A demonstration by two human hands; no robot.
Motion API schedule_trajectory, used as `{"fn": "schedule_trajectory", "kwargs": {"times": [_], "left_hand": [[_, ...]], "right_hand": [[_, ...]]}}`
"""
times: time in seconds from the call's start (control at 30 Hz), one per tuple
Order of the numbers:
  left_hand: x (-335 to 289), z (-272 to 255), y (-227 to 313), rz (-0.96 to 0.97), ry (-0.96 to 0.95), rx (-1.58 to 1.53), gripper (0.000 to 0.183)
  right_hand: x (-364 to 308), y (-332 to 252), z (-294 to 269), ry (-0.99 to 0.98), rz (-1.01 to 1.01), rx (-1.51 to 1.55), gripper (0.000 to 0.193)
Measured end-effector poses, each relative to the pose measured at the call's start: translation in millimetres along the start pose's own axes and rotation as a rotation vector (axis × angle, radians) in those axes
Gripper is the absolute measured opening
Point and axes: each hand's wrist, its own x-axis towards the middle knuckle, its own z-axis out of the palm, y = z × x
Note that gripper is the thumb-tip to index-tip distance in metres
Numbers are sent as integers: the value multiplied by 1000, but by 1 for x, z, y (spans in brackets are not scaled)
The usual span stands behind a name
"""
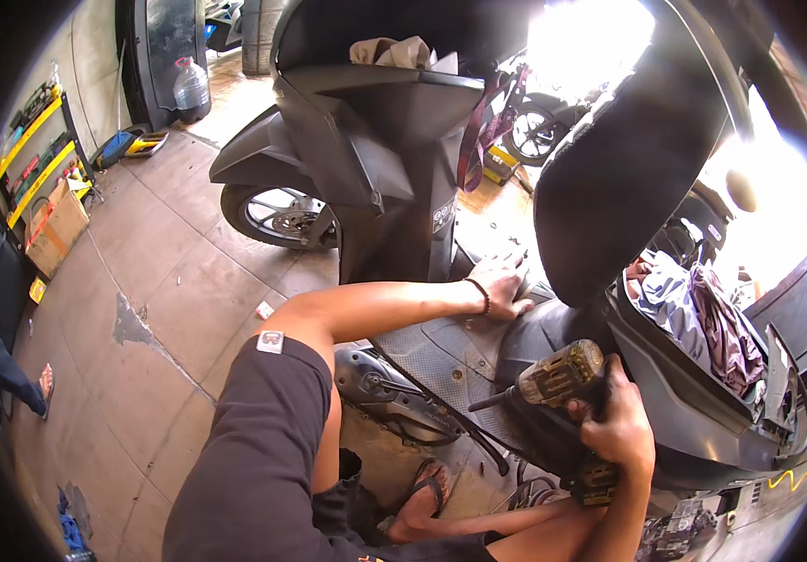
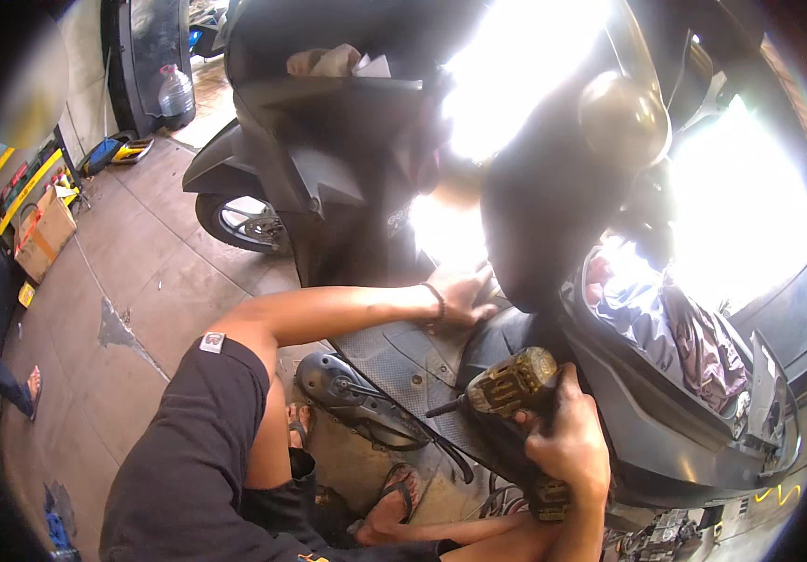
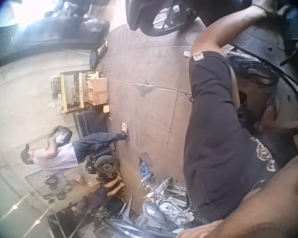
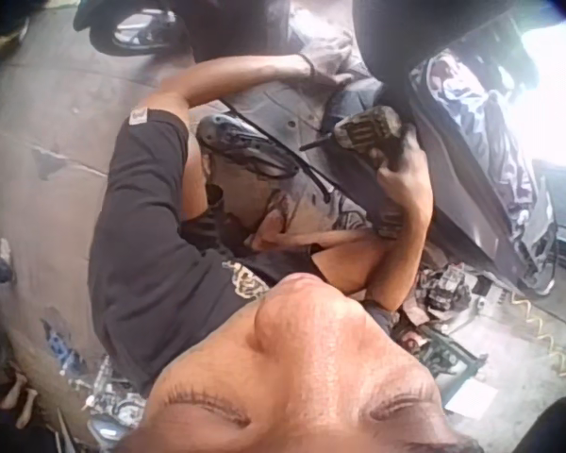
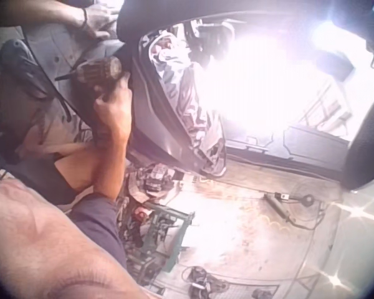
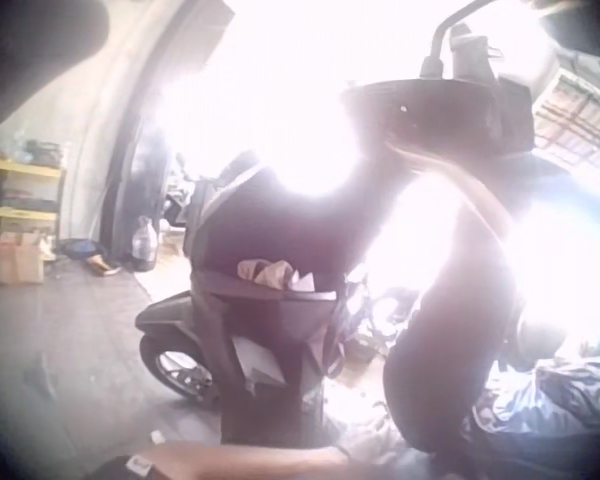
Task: The person unscrews bolts from the plastic panel of a motorcycle using a power drill and a screwdriver, and then manipulates the panel's edge by hand.
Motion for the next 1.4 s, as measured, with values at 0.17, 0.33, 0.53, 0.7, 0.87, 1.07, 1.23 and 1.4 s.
{"fn": "schedule_trajectory", "kwargs": {"times": [0.17,0.33,0.53,0.7,0.87,1.07,1.23,1.4], "left_hand": [[10,9,-54,231,-209,221,109],[40,9,-70,155,-41,282,81],[63,8,-78,-82,-226,305,30],[60,41,-95,-114,-213,334,23],[57,62,-108,-54,181,255,18],[71,49,-100,-184,-212,-34,38],[73,45,-161,-65,-80,223,43],[73,65,-137,-69,-68,201,27]], "right_hand": [[-6,-5,6,44,-77,-119,53],[-5,-12,3,34,-83,-98,50],[-5,-8,3,50,-133,-95,49],[-6,-11,2,-6,-99,-38,48],[-8,-11,2,16,-108,-123,48],[-8,1,-1,12,-93,-109,53],[-30,7,-14,-39,-23,-53,68],[-97,40,-51,381,-190,-271,84]]}}
